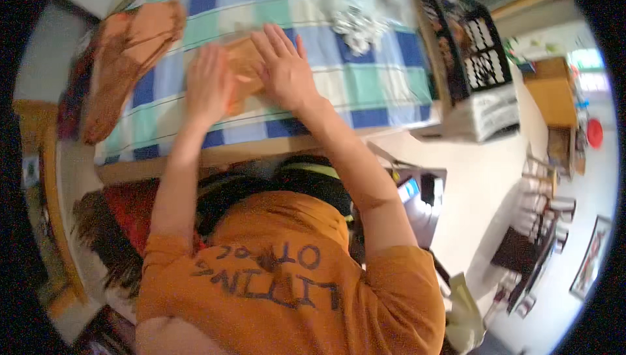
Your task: Folding orange paper components and placing them into a small plastic bag.
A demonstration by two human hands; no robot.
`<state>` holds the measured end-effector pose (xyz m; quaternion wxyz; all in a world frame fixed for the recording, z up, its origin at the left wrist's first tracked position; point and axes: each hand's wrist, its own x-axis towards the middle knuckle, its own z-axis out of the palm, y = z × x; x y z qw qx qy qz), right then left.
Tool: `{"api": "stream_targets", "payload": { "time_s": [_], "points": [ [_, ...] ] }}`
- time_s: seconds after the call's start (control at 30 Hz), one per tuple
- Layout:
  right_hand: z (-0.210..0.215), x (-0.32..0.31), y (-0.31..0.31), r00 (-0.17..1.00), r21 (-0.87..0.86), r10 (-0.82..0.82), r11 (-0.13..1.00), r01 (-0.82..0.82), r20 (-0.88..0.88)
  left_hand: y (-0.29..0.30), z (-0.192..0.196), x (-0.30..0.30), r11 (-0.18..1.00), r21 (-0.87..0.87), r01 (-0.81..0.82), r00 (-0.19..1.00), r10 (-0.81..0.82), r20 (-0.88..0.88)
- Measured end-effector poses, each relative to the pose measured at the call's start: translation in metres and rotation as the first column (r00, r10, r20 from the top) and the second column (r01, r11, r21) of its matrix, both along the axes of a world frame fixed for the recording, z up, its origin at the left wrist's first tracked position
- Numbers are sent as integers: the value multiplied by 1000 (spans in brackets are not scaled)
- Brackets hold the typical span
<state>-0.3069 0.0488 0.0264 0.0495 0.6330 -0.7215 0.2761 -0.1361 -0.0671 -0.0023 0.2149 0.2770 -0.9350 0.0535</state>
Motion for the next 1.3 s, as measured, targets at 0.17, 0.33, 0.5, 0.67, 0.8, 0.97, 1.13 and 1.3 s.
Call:
{"api": "stream_targets", "payload": {
  "time_s": [0.17,0.33,0.5,0.67,0.8,0.97,1.13,1.3],
  "points": [
    [-8,-72,181,833,-549,-477,632,547,280,-8,0,9,997,24,74,997,-74,3],
    [-137,-156,468,336,-69,-923,329,942,188,-16,-3,13,993,105,49,994,-59,92],
    [-214,-173,597,219,457,-969,144,878,-114,-24,-8,19,981,192,24,991,-49,126],
    [-238,-196,602,200,696,-953,-17,718,-230,-18,0,19,975,222,13,983,-54,177],
    [-252,-204,604,271,750,-917,-44,660,-292,-20,0,18,958,280,58,984,-102,147],
    [-267,-199,606,275,643,-908,8,766,-316,-25,0,20,961,257,103,978,-144,149],
    [-275,-204,618,320,633,-908,82,770,-271,-27,-1,24,954,294,63,983,-110,146],
    [-262,-197,599,263,674,-902,-41,738,-343,-23,0,21,967,163,194,966,-217,142]
  ]
}}
